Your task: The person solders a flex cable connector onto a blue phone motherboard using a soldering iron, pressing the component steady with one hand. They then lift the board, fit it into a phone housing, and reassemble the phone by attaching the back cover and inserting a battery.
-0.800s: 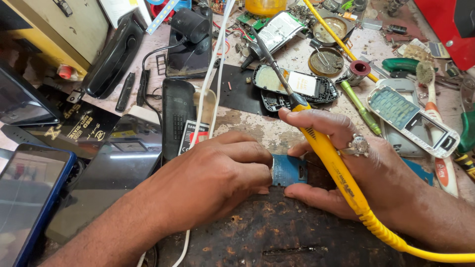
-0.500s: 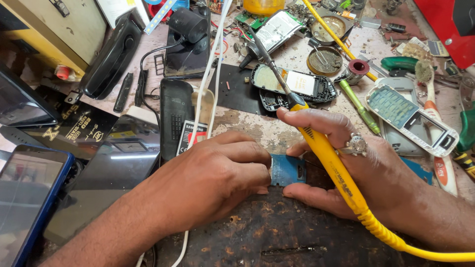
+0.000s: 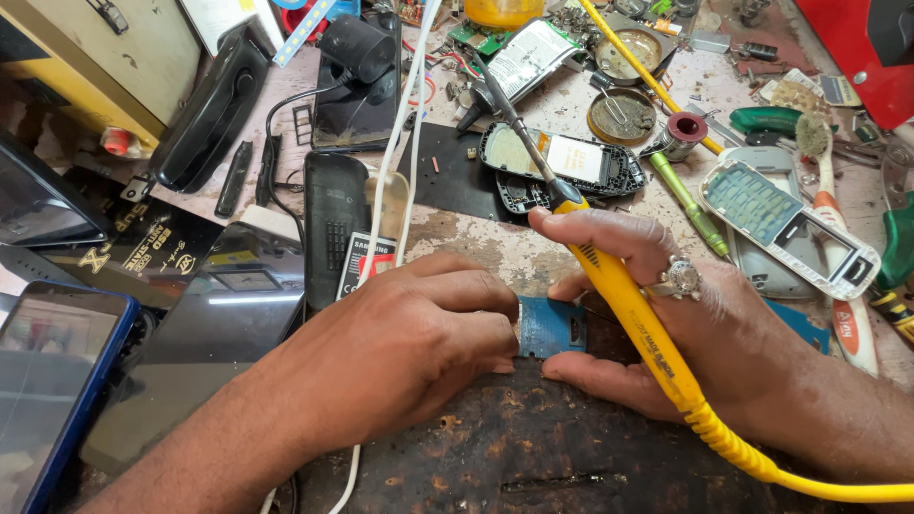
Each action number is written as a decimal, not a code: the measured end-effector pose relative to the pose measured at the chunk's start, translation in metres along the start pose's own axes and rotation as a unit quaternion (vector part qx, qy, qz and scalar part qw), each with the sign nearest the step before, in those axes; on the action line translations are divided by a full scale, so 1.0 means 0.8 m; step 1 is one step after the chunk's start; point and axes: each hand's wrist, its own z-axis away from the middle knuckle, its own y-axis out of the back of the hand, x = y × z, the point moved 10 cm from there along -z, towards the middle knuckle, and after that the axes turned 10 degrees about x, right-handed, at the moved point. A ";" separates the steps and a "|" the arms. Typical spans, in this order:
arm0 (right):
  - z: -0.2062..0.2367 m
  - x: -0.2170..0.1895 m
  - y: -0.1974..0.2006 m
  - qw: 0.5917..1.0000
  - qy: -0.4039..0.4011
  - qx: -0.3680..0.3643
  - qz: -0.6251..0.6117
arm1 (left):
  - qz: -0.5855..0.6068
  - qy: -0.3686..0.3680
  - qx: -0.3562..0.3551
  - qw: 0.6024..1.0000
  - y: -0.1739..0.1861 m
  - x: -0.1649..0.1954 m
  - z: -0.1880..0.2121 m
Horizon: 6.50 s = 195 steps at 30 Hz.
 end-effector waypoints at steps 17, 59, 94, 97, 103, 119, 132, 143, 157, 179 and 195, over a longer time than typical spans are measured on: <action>-0.013 0.052 0.043 1.000 0.025 -0.004 -0.011 | -0.012 -0.017 -0.001 1.000 -0.037 -0.020 -0.062; 0.007 0.020 0.018 0.999 0.039 0.009 0.005 | 0.004 -0.020 -0.005 1.000 -0.027 -0.002 -0.020; 0.066 0.051 0.073 0.998 0.067 0.009 0.004 | 0.007 -0.019 -0.002 1.000 -0.100 0.032 -0.059; 0.067 0.062 0.075 0.998 0.055 0.005 0.027 | 0.002 -0.024 0.000 1.000 -0.106 0.032 -0.064; 0.079 0.074 0.083 0.999 0.046 -0.001 0.003 | 0.005 -0.012 -0.004 1.000 -0.119 0.037 -0.072; 0.131 0.027 0.069 1.000 0.015 -0.004 -0.008 | -0.003 -0.016 -0.010 1.000 -0.122 0.092 -0.025; 0.152 0.013 0.062 1.000 0.029 0.007 0.001 | -0.008 -0.011 -0.011 1.000 -0.127 0.109 -0.008; 0.191 0.028 0.098 0.999 0.047 0.003 0.011 | -0.013 -0.019 -0.010 1.000 -0.172 0.141 -0.032; 0.217 0.007 0.084 0.999 0.039 0.005 -0.011 | 0.005 -0.009 -0.006 1.000 -0.170 0.159 -0.003; 0.310 -0.082 0.058 0.999 0.048 0.006 0.001 | 0.006 -0.013 -0.013 1.000 -0.176 0.260 0.081; 0.346 -0.121 0.046 0.999 0.048 0.001 -0.004 | 0.009 -0.011 -0.011 1.000 -0.184 0.298 0.117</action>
